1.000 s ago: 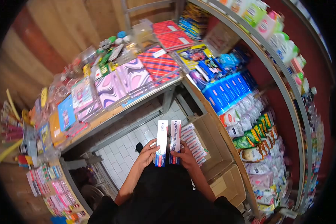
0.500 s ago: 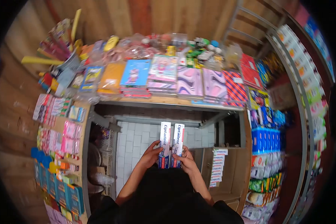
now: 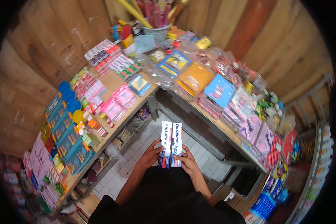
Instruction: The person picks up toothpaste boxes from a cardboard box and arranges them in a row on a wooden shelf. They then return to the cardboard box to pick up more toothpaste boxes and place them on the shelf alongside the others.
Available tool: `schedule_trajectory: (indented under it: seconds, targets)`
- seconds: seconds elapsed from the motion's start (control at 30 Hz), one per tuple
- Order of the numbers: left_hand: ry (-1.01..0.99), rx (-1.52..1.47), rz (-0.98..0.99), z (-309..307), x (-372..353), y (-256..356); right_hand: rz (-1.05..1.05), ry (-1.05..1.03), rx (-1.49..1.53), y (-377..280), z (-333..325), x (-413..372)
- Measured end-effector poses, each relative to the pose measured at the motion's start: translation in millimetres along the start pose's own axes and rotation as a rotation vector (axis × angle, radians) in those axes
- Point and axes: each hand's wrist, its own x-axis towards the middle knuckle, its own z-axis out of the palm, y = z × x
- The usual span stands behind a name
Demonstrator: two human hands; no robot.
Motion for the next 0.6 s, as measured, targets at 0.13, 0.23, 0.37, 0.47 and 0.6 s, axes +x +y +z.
schedule_trajectory:
  seconds: [0.13,0.23,0.37,0.47,0.6]
  targets:
    - [0.082,-0.097,0.115,-9,1,24,0.083,-0.118,-0.079,-9,19,46]
    - [0.140,-0.165,0.211,-9,7,50,0.170,-0.250,-0.127,-32,40,78]
    - [0.188,-0.231,0.377,-6,28,86,0.304,-0.488,-0.225,-71,63,129]
    - [0.199,-0.279,0.476,-8,45,107,0.367,-0.588,-0.330,-96,82,166]
    - [0.231,-0.322,0.551,-12,68,133,0.349,-0.626,-0.461,-121,104,213]
